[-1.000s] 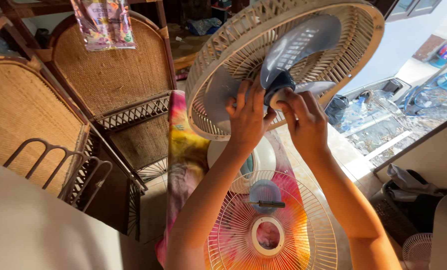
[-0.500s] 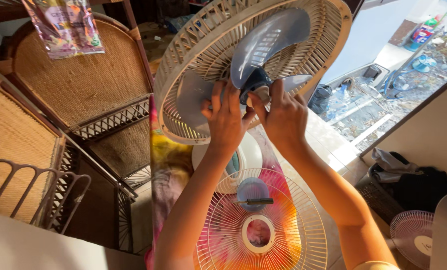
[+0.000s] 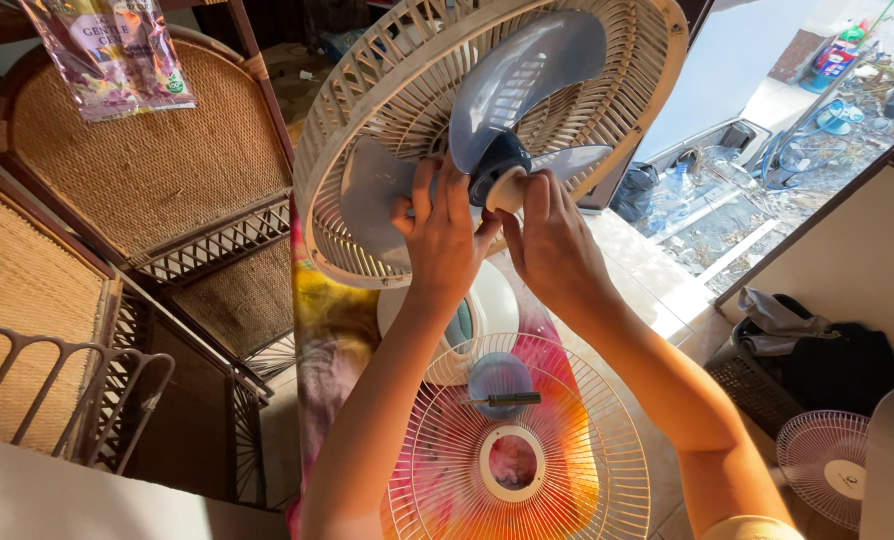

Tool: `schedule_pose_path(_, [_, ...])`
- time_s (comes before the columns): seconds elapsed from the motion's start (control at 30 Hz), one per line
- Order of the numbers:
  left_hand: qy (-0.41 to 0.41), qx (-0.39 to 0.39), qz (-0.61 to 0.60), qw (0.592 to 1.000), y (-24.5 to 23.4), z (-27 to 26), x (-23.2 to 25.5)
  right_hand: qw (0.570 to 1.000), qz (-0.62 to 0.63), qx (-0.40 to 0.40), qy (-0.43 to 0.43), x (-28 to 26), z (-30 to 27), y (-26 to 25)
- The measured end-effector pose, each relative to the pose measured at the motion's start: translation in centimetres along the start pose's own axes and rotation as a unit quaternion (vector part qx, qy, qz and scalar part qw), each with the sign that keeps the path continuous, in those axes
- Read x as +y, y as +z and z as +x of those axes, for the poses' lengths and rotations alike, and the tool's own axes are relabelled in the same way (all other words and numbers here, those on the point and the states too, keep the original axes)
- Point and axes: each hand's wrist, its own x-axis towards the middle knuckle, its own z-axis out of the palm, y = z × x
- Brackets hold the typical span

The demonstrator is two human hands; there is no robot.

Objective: The person reassembles an electric fan by attaching the front grille, mounting the fan blade onto the motor shaft, and securing it with a nut. The person uses a screwdriver to tighten the nut and completes the assembly.

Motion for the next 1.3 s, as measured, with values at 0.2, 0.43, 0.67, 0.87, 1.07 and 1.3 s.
schedule_pose_path(0.2, [0.002, 0.010, 0.004, 1.000, 0.4, 0.1, -0.1, 0.999, -0.043, 0.022, 0.019, 0.2, 0.0, 1.3])
schedule_pose_path(0.43, [0.003, 0.006, -0.025, 1.000, -0.2, 0.0, -0.6, 0.995, -0.087, 0.041, 0.038, 1.1, 0.2, 2.9])
schedule_pose_path(0.67, [-0.002, 0.006, -0.005, 1.000, -0.2, 0.2, -0.8, 0.975, -0.192, -0.037, 0.102, 1.1, 0.6, 2.8])
schedule_pose_path(0.87, [-0.006, -0.008, -0.001, 1.000, -0.4, 0.1, -0.6, 0.998, -0.039, 0.055, -0.016, -0.2, 0.3, 0.4])
schedule_pose_path(1.07, [-0.008, 0.006, 0.004, 1.000, 0.1, 0.2, -0.4, 0.993, -0.034, 0.067, -0.087, 0.1, 0.4, 0.5])
schedule_pose_path(1.3, [-0.008, 0.004, 0.005, 1.000, 0.2, 0.2, -0.8, 0.997, 0.062, 0.051, 0.020, 0.9, 0.2, 2.4])
